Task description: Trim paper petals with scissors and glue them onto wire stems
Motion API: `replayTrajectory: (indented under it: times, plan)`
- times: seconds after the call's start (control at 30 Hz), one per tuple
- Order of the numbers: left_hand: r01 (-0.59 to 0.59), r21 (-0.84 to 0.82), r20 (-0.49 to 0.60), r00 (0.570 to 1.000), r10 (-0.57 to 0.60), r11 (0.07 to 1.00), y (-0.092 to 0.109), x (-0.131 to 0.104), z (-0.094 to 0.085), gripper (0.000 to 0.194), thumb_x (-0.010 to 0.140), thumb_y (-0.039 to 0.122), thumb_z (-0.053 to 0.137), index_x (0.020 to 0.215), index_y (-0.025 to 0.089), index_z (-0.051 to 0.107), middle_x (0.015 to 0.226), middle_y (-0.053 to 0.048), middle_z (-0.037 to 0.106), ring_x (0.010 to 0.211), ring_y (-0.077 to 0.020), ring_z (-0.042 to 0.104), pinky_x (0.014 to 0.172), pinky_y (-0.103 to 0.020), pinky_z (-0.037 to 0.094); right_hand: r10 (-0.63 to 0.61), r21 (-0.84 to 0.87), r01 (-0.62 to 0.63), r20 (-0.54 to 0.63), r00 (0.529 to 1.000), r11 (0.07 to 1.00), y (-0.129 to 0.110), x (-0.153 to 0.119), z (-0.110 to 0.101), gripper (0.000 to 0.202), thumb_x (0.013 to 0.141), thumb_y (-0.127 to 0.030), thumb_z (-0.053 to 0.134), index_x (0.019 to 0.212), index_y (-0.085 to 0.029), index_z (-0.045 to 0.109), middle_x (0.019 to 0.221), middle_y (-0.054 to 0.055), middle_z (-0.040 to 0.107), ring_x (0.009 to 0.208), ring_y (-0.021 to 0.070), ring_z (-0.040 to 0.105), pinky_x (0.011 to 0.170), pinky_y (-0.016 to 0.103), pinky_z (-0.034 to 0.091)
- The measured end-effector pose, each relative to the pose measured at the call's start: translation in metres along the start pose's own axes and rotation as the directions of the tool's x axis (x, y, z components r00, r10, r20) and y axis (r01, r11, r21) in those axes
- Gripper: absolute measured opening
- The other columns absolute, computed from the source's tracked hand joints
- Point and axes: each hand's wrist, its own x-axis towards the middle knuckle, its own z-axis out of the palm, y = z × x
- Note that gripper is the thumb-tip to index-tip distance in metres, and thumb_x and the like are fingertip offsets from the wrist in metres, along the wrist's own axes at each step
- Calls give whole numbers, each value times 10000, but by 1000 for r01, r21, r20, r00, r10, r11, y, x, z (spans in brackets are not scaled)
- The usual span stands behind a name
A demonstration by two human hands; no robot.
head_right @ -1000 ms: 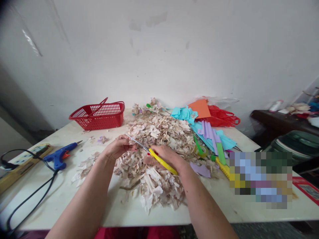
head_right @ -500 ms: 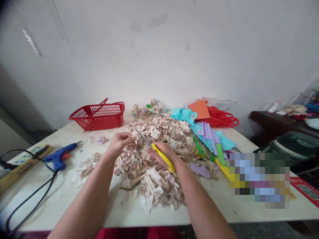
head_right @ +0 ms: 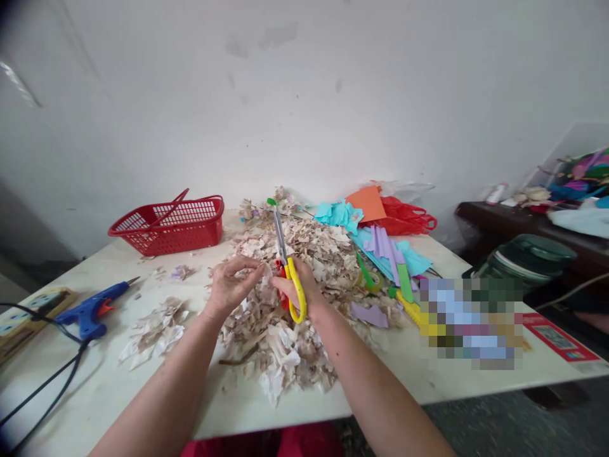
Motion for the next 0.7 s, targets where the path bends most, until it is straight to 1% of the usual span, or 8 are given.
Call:
replayTrajectory:
  times: [0.07, 0.13, 0.23, 0.33, 0.47, 0.57, 0.63, 0.7]
  plan:
    - [183, -129, 33, 983, -181, 975, 1, -1, 4, 158, 684, 319, 622, 693, 165, 655, 667, -44, 655, 625, -149, 581, 614, -248, 430, 0, -9, -1, -36, 999, 1000, -2, 0, 2, 255, 609, -236, 616, 832, -184, 504, 573, -59, 506, 448, 98, 471, 443, 229, 397]
    - [370, -271, 129, 929, -348, 889, 1, -1, 7, 229, 668, 362, 639, 756, 152, 658, 663, -40, 652, 600, -143, 574, 566, -234, 418, -15, -17, 14, -54, 998, 1000, -2, 1, 3, 262, 610, -243, 618, 840, -186, 504, 575, -63, 508, 431, 91, 461, 437, 229, 399]
    - [520, -401, 288, 853, -435, 754, -1, -1, 10, 267, 645, 388, 658, 733, 136, 659, 631, -34, 642, 586, -138, 566, 558, -230, 407, -57, -19, 56, -86, 995, 998, 0, 2, 3, 264, 614, -261, 628, 836, -185, 508, 592, -63, 506, 421, 83, 454, 430, 229, 404]
    - [543, -454, 317, 839, -442, 706, -5, -3, 13, 254, 641, 383, 665, 630, 130, 644, 554, -16, 608, 542, -119, 535, 553, -227, 393, -68, 5, 68, -96, 993, 998, 3, 3, 3, 263, 609, -267, 634, 820, -182, 501, 591, -64, 496, 419, 86, 463, 419, 230, 405]
    - [513, -503, 239, 856, -459, 695, -8, -4, 16, 243, 652, 366, 660, 599, 133, 624, 522, 5, 576, 509, -92, 493, 544, -218, 377, -35, 51, 38, -68, 997, 998, 1, 2, 4, 267, 601, -284, 642, 792, -180, 486, 555, -68, 489, 420, 97, 485, 419, 232, 409]
    - [506, -530, 197, 854, -481, 681, -8, -4, 18, 239, 643, 354, 668, 582, 131, 608, 526, 8, 574, 509, -88, 493, 553, -216, 384, 8, 74, -5, -49, 999, 997, -1, 1, 4, 311, 600, -288, 640, 853, -181, 493, 545, -68, 498, 429, 105, 495, 417, 232, 411]
    - [532, -545, 219, 836, -503, 648, -7, -5, 19, 235, 630, 347, 681, 582, 131, 601, 530, 7, 580, 506, -88, 504, 547, -214, 389, 25, 80, -21, -44, 999, 997, -1, 1, 4, 338, 601, -279, 638, 892, -182, 498, 558, -65, 508, 421, 101, 488, 416, 234, 413]
    - [578, -560, 295, 809, -509, 594, -6, -5, 21, 228, 615, 341, 692, 608, 131, 605, 552, 0, 597, 511, -98, 527, 543, -220, 401, 17, 78, -14, -41, 999, 997, 0, 1, 4, 338, 604, -273, 639, 900, -184, 503, 592, -56, 522, 426, 96, 486, 423, 237, 418]
